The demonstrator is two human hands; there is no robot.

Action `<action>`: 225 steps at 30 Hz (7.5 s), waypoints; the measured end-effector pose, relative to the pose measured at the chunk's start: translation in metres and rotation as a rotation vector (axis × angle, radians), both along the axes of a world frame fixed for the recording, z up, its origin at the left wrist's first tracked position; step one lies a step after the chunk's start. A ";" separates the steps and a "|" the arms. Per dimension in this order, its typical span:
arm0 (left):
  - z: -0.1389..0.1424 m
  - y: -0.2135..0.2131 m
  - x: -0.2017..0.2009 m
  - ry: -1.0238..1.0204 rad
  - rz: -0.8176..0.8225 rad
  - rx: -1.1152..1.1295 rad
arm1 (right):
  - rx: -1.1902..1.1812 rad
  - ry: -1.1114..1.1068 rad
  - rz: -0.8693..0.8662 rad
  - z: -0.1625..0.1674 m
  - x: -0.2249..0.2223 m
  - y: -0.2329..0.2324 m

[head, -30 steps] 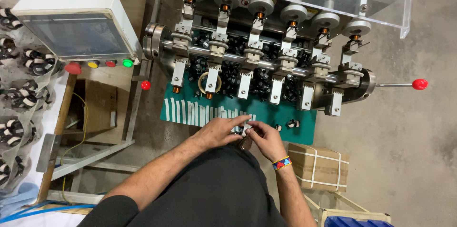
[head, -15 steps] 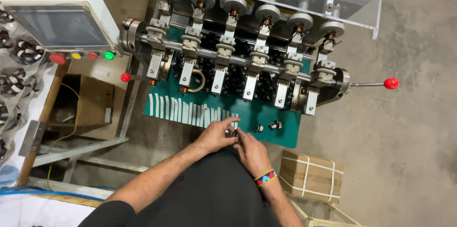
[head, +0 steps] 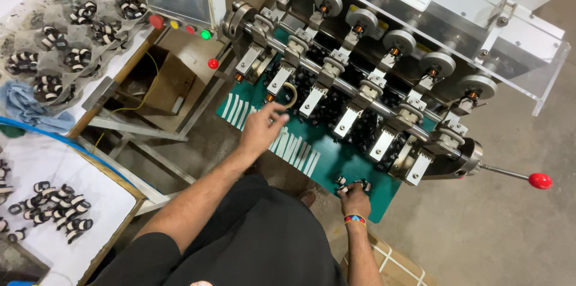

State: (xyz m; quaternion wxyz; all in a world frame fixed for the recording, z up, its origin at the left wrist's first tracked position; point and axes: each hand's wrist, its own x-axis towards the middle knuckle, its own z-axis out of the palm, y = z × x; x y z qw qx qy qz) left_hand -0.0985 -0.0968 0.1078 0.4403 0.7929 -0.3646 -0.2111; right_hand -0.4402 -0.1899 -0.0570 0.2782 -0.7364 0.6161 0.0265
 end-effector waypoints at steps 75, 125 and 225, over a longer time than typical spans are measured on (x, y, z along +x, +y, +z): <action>-0.006 -0.029 -0.071 0.965 -0.482 -0.255 | 0.591 -1.074 -0.103 0.167 0.079 0.042; -0.005 0.004 0.083 0.339 -0.695 0.087 | 0.401 -1.061 -0.246 0.166 0.193 0.109; 0.023 0.011 0.081 0.136 -0.881 -0.054 | -0.302 -0.486 0.289 0.222 0.197 0.087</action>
